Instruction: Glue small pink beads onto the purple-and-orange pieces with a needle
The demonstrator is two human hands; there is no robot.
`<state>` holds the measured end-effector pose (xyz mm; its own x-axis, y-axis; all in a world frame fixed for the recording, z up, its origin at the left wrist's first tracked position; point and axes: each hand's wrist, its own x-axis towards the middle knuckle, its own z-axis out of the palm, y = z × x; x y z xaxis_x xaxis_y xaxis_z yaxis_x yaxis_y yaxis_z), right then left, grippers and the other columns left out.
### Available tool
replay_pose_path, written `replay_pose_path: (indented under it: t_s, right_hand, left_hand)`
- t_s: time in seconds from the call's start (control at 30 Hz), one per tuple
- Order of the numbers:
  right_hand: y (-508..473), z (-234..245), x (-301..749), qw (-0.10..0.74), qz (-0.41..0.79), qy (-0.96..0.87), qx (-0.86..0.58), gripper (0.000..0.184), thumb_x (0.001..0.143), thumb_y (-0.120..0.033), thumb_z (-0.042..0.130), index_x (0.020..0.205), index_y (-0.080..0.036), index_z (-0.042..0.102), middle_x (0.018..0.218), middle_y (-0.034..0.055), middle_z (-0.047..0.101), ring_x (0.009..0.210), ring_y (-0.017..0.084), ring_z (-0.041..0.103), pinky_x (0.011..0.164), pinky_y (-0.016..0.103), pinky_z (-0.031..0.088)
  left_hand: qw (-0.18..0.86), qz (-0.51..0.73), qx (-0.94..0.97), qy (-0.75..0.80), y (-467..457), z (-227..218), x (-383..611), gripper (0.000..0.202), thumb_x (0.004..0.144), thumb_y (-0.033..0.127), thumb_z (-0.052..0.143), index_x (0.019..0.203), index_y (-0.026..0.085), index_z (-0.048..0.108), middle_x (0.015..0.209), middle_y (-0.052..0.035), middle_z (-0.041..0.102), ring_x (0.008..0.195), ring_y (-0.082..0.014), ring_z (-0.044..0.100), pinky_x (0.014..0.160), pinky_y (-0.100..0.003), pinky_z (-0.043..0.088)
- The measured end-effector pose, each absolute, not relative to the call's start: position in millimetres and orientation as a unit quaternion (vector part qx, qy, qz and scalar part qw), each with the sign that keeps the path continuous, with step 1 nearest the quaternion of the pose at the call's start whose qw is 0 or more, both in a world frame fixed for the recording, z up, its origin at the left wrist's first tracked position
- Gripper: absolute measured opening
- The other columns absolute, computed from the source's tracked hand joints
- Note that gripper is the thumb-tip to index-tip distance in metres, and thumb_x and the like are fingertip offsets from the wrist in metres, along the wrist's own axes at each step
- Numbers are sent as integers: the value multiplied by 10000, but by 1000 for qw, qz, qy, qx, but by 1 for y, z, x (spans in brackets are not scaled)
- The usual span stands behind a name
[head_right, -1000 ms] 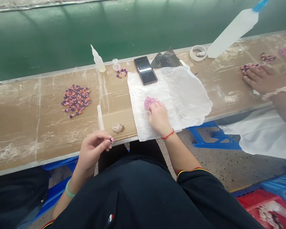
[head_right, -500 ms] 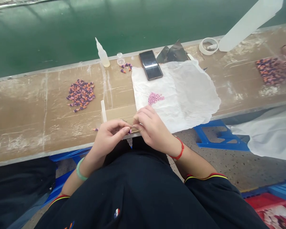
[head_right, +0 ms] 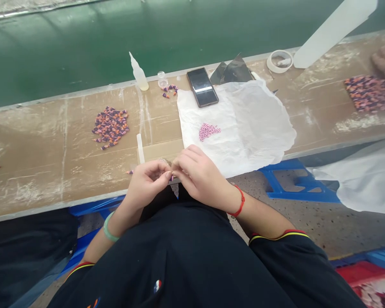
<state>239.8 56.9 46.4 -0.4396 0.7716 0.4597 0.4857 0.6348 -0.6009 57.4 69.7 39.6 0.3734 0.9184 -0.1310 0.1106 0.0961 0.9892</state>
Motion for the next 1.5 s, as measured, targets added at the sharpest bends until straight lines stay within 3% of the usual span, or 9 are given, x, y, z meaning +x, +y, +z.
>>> replay_pose_path:
  t_s: [0.3, 0.43, 0.57, 0.73, 0.83, 0.93, 1.1, 1.33, 1.5]
  right_hand:
    - [55, 49, 242, 378, 212, -818, -377, 157, 901, -73, 552, 815, -199, 517, 728, 1, 593, 684, 161, 506, 658, 307, 418]
    - [57, 48, 243, 374, 147, -842, -360, 174, 901, -71, 524, 794, -207, 510, 710, 9, 605, 667, 168, 509, 637, 310, 437]
    - [61, 50, 245, 349, 40, -881, -319, 189, 941, -72, 497, 819, -211, 540, 744, 28, 638, 698, 183, 540, 665, 324, 473]
    - [63, 51, 246, 332, -39, -904, -267, 172, 998, -109, 475, 904, -204, 584, 833, 50, 691, 796, 199, 599, 717, 348, 496]
    - [61, 52, 242, 393, 50, -871, -291, 138, 970, -97, 515, 933, -207, 590, 853, 42, 695, 797, 189, 616, 735, 340, 507]
    - [57, 55, 236, 439, 218, -797, -352, 115, 919, -94, 563, 883, -198, 597, 796, 16, 672, 719, 152, 616, 688, 290, 503]
    - [53, 59, 228, 440, 368, -720, -390, 102, 866, -114, 568, 798, -184, 598, 730, -8, 652, 662, 119, 600, 633, 229, 482]
    - [52, 60, 226, 428, 418, -695, -399, 103, 802, -122, 558, 722, -182, 585, 670, -12, 618, 612, 120, 555, 606, 233, 466]
    - [52, 61, 225, 420, 456, -684, -385, 91, 797, -128, 556, 727, -177, 587, 678, 5, 636, 621, 139, 586, 605, 247, 487]
  left_hand:
    - [605, 340, 569, 441, 67, 42, 57, 149, 717, 258, 668, 627, 159, 601, 561, 22, 536, 519, -81, 444, 489, -205, 358]
    - [680, 326, 521, 400, 70, 41, 55, 259, 751, 363, 740, 664, 151, 617, 583, 16, 567, 505, -70, 450, 493, -203, 373]
    - [755, 295, 441, 386, 73, 38, 53, 437, 694, 519, 815, 652, 154, 578, 538, 45, 517, 433, -33, 352, 428, -184, 279]
    - [746, 307, 440, 396, 71, 37, 52, 436, 681, 512, 820, 642, 162, 564, 521, 52, 502, 432, -38, 363, 423, -181, 278]
    - [650, 378, 521, 405, 67, 42, 52, 285, 765, 379, 738, 649, 168, 587, 548, 26, 563, 474, -68, 456, 463, -198, 361]
    - [458, 450, 647, 412, 62, 49, 51, 143, 804, 211, 651, 668, 174, 624, 567, 21, 599, 500, -81, 495, 494, -205, 387]
    - [216, 480, 771, 358, 59, 54, 48, 156, 826, 105, 628, 694, 187, 611, 545, 50, 576, 480, -69, 473, 501, -190, 391]
    - [199, 468, 800, 320, 61, 51, 42, 165, 853, 99, 631, 717, 188, 608, 572, 38, 606, 477, -69, 464, 498, -184, 395]
    - [303, 425, 784, 336, 61, 57, 36, 167, 884, 174, 606, 724, 190, 653, 606, 10, 654, 501, -89, 523, 528, -209, 427]
